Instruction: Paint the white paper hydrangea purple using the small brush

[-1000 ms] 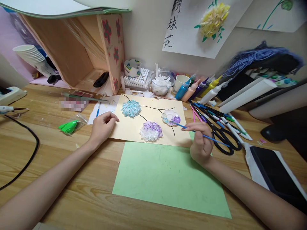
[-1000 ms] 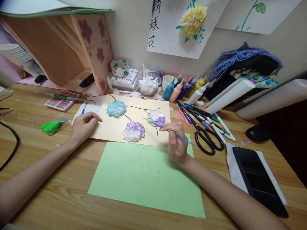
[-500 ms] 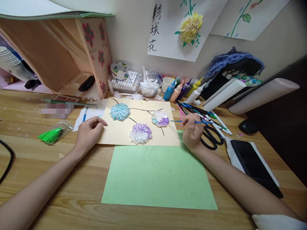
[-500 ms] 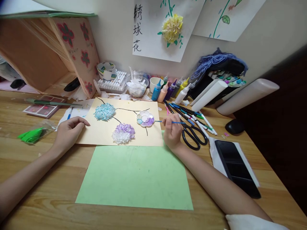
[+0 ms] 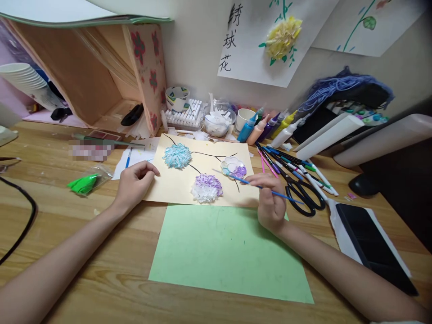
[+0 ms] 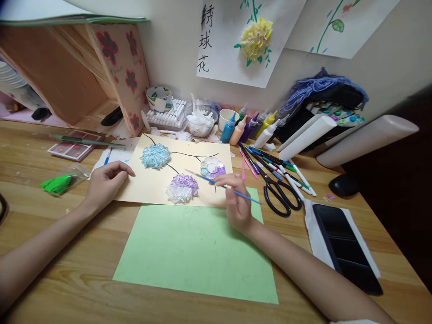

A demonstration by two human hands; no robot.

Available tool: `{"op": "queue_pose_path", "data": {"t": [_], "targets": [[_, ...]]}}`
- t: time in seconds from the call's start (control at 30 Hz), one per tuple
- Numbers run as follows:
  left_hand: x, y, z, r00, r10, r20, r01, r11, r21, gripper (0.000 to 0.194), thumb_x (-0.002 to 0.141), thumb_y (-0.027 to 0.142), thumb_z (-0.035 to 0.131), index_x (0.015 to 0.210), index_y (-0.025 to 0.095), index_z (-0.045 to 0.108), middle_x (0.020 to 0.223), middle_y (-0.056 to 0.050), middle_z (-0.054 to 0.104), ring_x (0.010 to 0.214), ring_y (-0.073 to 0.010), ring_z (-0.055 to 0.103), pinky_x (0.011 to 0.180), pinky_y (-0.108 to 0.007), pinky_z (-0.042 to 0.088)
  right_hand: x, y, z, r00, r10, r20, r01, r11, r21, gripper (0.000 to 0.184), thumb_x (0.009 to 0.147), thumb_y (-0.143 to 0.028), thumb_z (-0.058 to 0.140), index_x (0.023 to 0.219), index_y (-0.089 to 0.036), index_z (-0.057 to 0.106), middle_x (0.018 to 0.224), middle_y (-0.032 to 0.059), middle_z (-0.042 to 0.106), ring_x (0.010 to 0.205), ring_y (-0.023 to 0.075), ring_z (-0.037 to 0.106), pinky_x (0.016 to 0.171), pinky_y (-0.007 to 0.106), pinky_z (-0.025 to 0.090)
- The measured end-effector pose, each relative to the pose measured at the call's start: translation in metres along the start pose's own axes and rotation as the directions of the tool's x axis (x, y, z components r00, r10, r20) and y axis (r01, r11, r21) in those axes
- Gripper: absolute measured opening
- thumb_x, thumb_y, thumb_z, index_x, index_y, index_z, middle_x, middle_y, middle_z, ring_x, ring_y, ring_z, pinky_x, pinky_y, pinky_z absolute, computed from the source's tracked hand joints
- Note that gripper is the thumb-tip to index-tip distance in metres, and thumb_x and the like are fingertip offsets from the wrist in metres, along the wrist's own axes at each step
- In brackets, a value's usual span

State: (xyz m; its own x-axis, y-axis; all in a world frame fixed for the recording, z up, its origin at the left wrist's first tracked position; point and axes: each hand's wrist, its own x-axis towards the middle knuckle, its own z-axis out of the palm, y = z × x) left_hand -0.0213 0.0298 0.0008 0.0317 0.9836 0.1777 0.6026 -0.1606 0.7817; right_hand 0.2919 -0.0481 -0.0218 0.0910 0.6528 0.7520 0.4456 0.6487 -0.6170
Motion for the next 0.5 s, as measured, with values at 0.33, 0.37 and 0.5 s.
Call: {"op": "queue_pose_path", "data": {"t": [0.33,0.37,0.5], "targets": [[-0.003,0.0,0.001,0.997,0.076,-0.025,-0.076,0.997,-0.003,0.017,0.072,0.025,0.048,0.065,0.021,0.063,0.057,0.002,0.055,0.052,-0.0137,0.043,0.053,-0.026,0.032,-0.004,-0.025,0.003,0.898,-0.12,0.423,0.154,0.987,-0.048,0.024,0.095,-0.021,0.037,0.11,-0.024,0.056,0.1,0.0073,0.071,0.094,0.0214,0.066,0.08,0.038,0.049],[-0.004,-0.001,0.001,0.996,0.08,-0.028,-0.08,0.997,-0.001,0.017,0.072,0.025,0.048,0.065,0.021,0.063,0.058,0.002,0.056,0.053,-0.0139,0.043,0.054,-0.027,0.032,-0.005,-0.025,0.004,0.902,-0.091,0.423,0.131,0.989,-0.066,0.025,0.096,-0.021,0.036,0.11,-0.024,0.057,0.101,0.0072,0.071,0.096,0.0219,0.066,0.08,0.039,0.049],[-0.005,-0.001,0.001,0.995,0.099,-0.028,-0.1,0.995,-0.018,0.017,0.072,0.025,0.048,0.064,0.021,0.063,0.06,0.001,0.057,0.057,-0.015,0.047,0.055,-0.027,0.033,-0.006,-0.024,0.005,0.908,-0.023,0.418,0.07,0.993,-0.097,0.025,0.096,-0.022,0.036,0.11,-0.024,0.057,0.101,0.0074,0.07,0.098,0.0227,0.064,0.08,0.039,0.049]]}}
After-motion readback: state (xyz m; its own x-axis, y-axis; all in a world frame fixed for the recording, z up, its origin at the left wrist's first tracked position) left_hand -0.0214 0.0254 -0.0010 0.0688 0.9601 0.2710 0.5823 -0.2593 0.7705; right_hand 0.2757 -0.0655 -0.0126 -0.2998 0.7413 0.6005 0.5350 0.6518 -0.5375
